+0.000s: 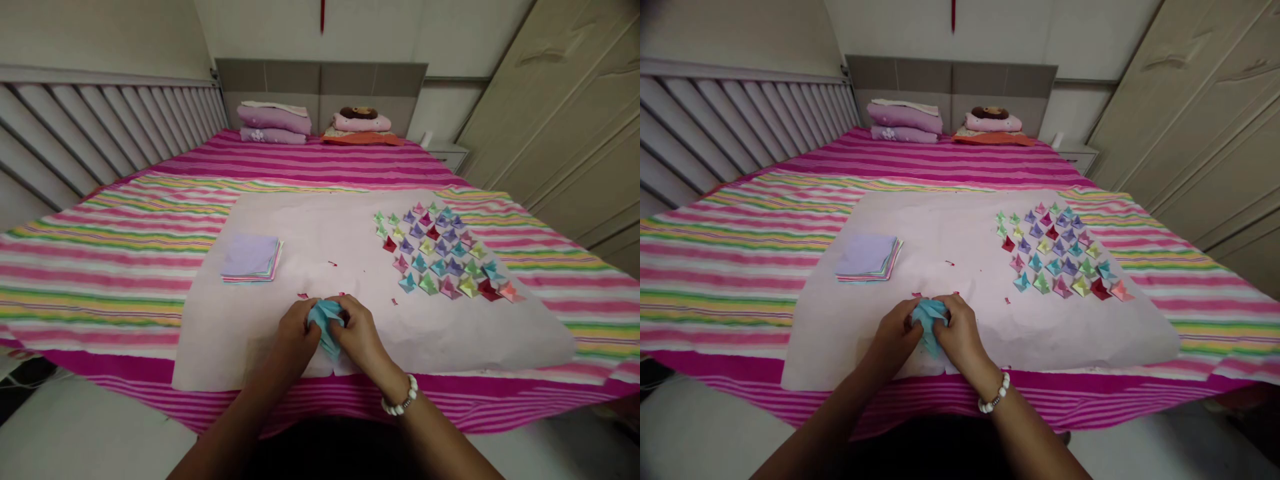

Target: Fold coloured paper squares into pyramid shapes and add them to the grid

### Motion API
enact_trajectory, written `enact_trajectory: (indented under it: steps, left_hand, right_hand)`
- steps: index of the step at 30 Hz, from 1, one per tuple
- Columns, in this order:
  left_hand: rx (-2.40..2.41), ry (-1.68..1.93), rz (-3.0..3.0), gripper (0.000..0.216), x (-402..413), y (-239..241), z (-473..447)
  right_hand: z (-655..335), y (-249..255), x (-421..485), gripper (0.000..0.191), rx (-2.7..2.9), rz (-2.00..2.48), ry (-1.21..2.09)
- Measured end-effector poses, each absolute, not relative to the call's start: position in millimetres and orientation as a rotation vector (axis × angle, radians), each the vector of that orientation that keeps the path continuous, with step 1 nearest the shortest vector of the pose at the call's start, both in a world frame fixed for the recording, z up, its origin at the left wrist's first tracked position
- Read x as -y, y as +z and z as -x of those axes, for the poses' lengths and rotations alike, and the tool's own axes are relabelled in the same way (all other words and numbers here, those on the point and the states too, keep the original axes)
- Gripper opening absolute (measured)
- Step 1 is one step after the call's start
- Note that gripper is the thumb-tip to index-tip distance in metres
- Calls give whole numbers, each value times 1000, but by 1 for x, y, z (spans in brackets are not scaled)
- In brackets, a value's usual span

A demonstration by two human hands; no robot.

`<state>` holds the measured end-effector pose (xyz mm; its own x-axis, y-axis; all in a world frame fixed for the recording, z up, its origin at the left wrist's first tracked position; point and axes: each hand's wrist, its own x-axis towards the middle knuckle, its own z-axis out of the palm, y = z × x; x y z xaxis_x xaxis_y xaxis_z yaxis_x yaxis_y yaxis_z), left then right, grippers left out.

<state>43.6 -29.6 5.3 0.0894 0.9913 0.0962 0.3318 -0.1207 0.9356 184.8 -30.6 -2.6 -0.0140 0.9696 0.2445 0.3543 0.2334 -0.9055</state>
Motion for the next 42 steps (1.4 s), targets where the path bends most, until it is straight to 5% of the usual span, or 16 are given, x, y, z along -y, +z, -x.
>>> enact_trajectory:
  steps: [3,9,17,21,27,31,42]
  left_hand:
    - [-1318,1070,-1612,42,29,7,-43]
    - [-1294,971,-1240,32,26,10,-38]
    - [-922,986,-789,23,23,10,-31]
    - [-888,992,-887,35,24,6,-29]
    - [-1041,1079,-870,24,24,8,-32]
    - [-1061,1022,-877,27,25,12,-36]
    - [-1052,1066,-1089,21,25,11,-33]
  right_hand:
    - [-186,-5,29,46,1494,1237,817]
    - [-190,-12,26,18,1126,1184,1194]
    - [-190,-6,25,9,715,978,1513]
    - [-194,-2,26,13,631,841,1608]
    - [-195,-5,30,43,813,824,1610]
    - [-190,-13,30,24,902,974,1540]
    - [-189,-13,35,27,909,998,1536]
